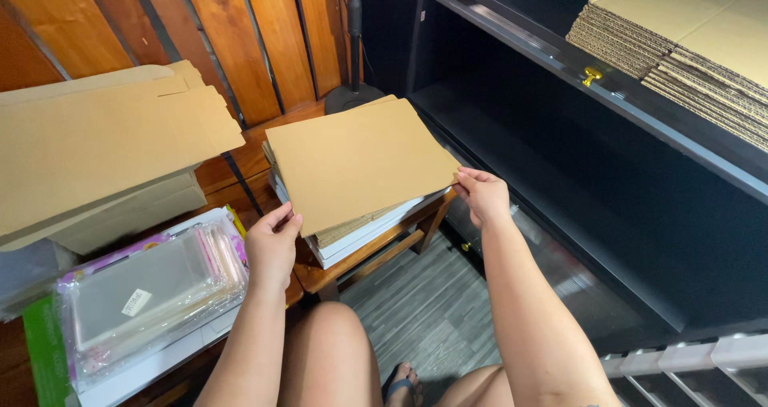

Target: The person repeatedly picks up flat cardboard sheets from a wooden stool and places them onto a shelf inside a black cabinet. The person handles the cardboard one at a time, stacking them neatly on the shelf.

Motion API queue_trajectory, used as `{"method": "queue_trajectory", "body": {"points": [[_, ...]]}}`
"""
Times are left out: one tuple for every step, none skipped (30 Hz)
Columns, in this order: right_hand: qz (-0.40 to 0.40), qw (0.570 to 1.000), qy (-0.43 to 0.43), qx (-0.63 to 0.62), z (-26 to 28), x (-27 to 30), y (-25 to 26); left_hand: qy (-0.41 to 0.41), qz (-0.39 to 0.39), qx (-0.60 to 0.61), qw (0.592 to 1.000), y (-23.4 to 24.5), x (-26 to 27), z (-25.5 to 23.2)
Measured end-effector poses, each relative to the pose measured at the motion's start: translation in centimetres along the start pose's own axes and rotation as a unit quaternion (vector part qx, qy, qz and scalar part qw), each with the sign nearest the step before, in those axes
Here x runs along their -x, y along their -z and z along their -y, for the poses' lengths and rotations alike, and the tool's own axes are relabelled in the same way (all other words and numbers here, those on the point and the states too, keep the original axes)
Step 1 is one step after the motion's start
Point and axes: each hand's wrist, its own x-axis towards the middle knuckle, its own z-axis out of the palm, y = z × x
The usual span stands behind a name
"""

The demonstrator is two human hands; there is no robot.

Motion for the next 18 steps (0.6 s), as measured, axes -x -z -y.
{"method": "queue_trajectory", "body": {"points": [[0.000, 1.000, 0.000, 0.001, 0.5, 0.6, 0.0, 0.001, 0.000, 0.000, 1.000, 0.2, 0.3, -0.6], [0.003, 1.000, -0.003, -0.003, 0.9, 1.2, 0.0, 0.006, 0.007, 0.001, 1.000, 0.3, 0.6, -1.2], [0.004, 1.000, -0.006, -0.007, 1.3, 1.7, 0.0, 0.010, 0.014, 0.001, 1.000, 0.4, 0.9, -1.9], [0.004, 1.000, -0.006, -0.007, 1.5, 1.9, 0.2, 0.011, 0.014, 0.001, 1.000, 0.4, 0.5, -1.5], [0.006, 1.000, -0.014, -0.018, 1.7, 2.0, 0.4, 0.008, 0.016, -0.006, 1.000, 0.4, 0.1, -1.0], [0.008, 0.999, -0.021, -0.030, 1.9, 2.1, 0.6, 0.005, 0.018, -0.013, 1.000, 0.4, -0.3, -0.6], [0.008, 0.999, -0.021, -0.029, 1.9, 2.2, 0.7, 0.006, 0.018, -0.013, 1.000, 0.5, 0.1, -1.2], [0.011, 0.999, -0.025, -0.040, 1.9, 2.2, 0.9, 0.003, 0.019, -0.032, 0.999, 0.6, 0.5, -1.8], [0.014, 0.998, -0.029, -0.051, 2.0, 2.3, 1.1, 0.000, 0.020, -0.051, 0.999, 0.7, 0.8, -2.5], [0.014, 0.998, -0.029, -0.051, 2.0, 2.4, 1.4, 0.000, 0.020, -0.050, 0.999, 0.9, 1.0, -2.5], [0.018, 0.998, -0.036, -0.041, 1.9, 2.4, 1.7, -0.012, 0.021, -0.086, 0.996, 1.1, 1.2, -2.5], [0.023, 0.998, -0.043, -0.031, 1.9, 2.5, 1.9, -0.024, 0.022, -0.121, 0.992, 1.3, 1.3, -2.5], [0.022, 0.998, -0.043, -0.030, 2.2, 3.1, 2.0, -0.023, 0.022, -0.121, 0.992, 1.3, 1.6, -2.6], [0.025, 0.998, -0.047, -0.035, 2.5, 3.6, 2.1, -0.025, 0.028, -0.089, 0.995, 1.4, 1.8, -2.7], [0.029, 0.998, -0.050, -0.039, 2.9, 4.2, 2.2, -0.027, 0.033, -0.056, 0.998, 1.4, 2.1, -2.7], [0.029, 0.998, -0.050, -0.038, 2.7, 4.1, 2.7, -0.026, 0.033, -0.056, 0.998, 1.4, 2.3, -2.9], [0.035, 0.996, -0.050, -0.058, 2.4, 4.0, 3.0, -0.014, 0.046, -0.028, 0.998, 1.5, 2.6, -3.0], [0.042, 0.995, -0.049, -0.079, 2.1, 3.9, 3.4, -0.002, 0.058, 0.000, 0.998, 1.6, 2.9, -3.2]]}}
